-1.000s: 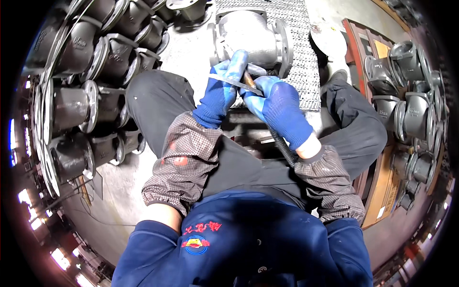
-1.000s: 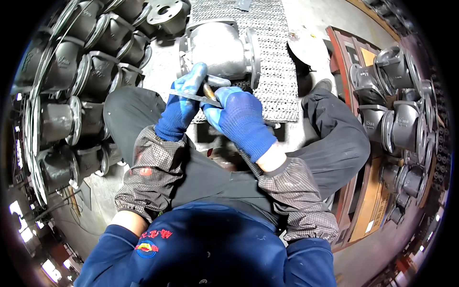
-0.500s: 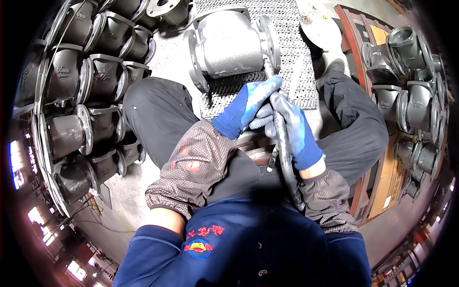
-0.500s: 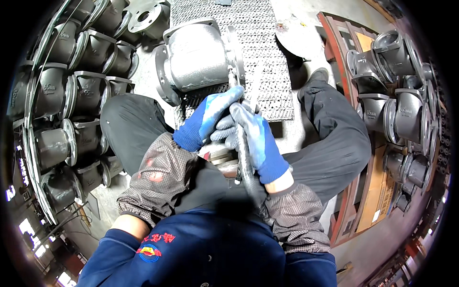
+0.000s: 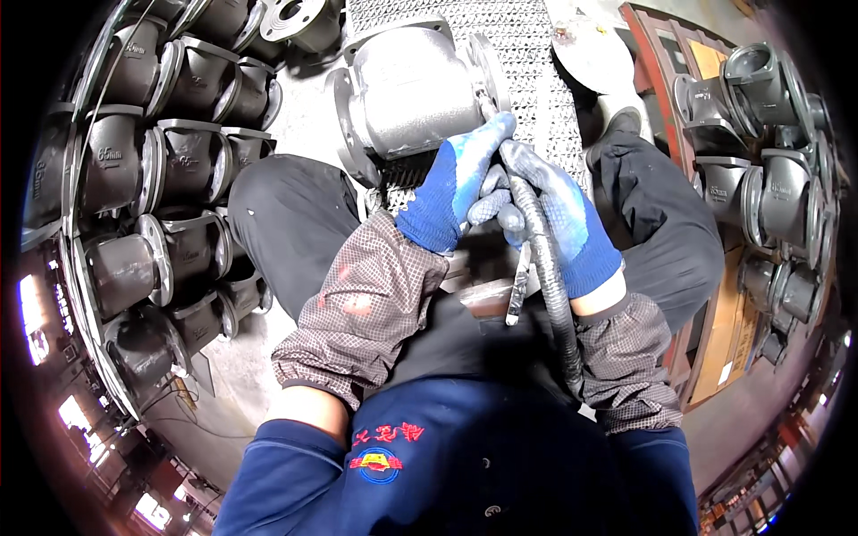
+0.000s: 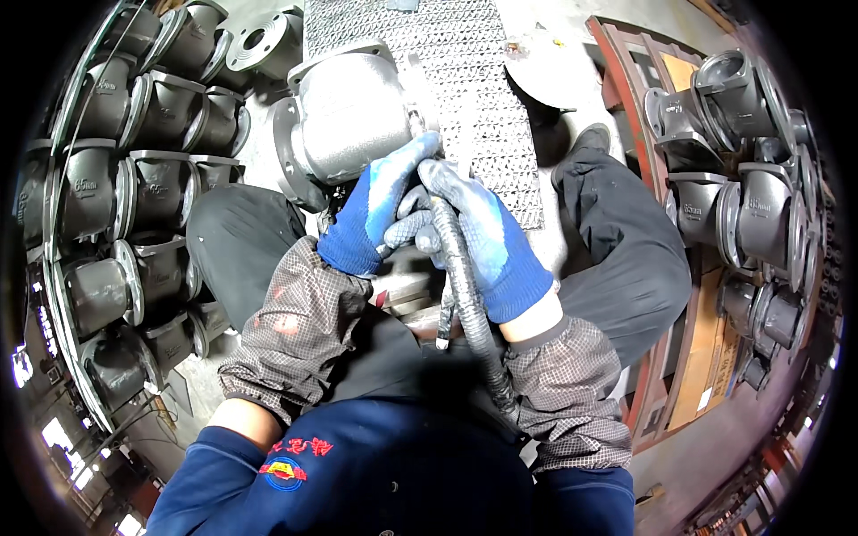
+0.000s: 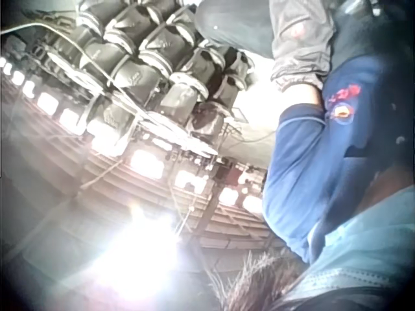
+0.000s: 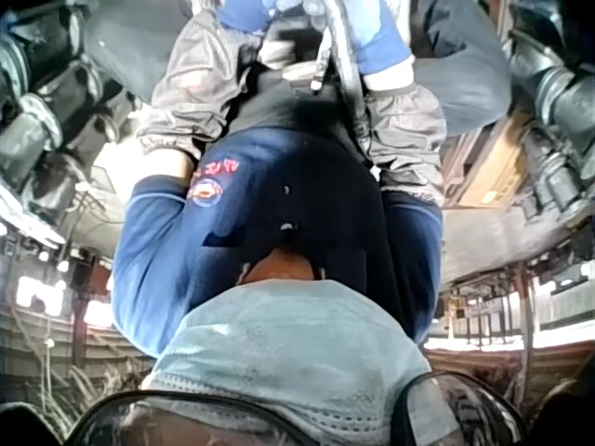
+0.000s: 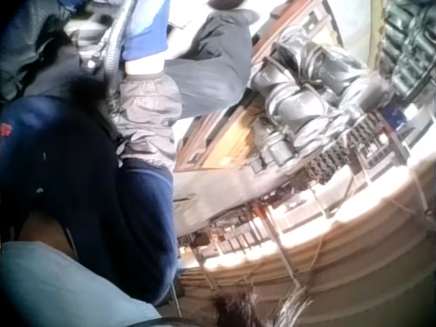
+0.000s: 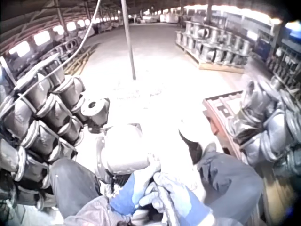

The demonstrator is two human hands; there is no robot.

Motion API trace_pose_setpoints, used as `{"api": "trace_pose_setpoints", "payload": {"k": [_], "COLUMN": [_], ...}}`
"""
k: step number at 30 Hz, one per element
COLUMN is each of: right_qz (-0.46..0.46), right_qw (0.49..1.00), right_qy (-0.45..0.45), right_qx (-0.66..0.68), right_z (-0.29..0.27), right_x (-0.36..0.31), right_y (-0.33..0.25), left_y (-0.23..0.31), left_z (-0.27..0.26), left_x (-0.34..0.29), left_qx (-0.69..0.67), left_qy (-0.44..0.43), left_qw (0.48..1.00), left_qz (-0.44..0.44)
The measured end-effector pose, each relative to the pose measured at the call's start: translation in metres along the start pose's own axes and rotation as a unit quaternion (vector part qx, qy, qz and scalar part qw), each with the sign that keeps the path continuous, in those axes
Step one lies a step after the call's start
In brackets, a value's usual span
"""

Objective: The person sits on the floor holding a metal valve part between their legs, using a hand scraper to clean the interior rim and an air-powered tool to smooth the interior and exterior surfaces.

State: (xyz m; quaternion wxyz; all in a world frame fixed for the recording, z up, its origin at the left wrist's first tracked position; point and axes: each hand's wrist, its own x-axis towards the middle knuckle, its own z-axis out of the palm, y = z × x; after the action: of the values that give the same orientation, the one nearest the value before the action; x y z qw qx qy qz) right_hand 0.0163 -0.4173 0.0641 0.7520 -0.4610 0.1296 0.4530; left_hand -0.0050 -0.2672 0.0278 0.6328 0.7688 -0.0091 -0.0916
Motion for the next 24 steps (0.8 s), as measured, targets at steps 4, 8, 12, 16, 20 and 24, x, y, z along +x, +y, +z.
{"api": "trace_pose_setpoints", "payload": {"k": [4,8,12,16,20,24], "right_qz": [-0.021,-0.040,-0.042,-0.032,-0.058,-0.088], "right_qw": [0.999,0.992,0.988,0.984,0.979,0.967], "right_qy": [0.001,0.034,0.036,0.038,0.030,0.034], "right_qx": [-0.039,-0.111,-0.147,-0.171,-0.191,-0.235], "right_z": [-0.004,-0.006,-0.009,-0.001,-0.007,0.004], "right_x": [0.004,0.009,0.007,0.007,0.005,0.006], "right_y": [0.003,0.004,0.002,-0.005,-0.005,-0.014], "left_y": [-0.001,-0.004,-0.002,-0.007,-0.008,-0.008], "left_z": [0.028,0.024,0.029,0.026,0.031,0.022], "left_x": [0.011,0.015,0.015,0.016,0.016,0.019], "left_qx": [-0.153,-0.246,-0.326,-0.326,-0.338,-0.420], "left_qy": [0.106,0.148,0.146,0.147,0.138,0.091], "left_qw": [0.982,0.957,0.927,0.928,0.924,0.892], "left_qz": [0.026,-0.044,-0.111,-0.103,-0.113,-0.137]}}
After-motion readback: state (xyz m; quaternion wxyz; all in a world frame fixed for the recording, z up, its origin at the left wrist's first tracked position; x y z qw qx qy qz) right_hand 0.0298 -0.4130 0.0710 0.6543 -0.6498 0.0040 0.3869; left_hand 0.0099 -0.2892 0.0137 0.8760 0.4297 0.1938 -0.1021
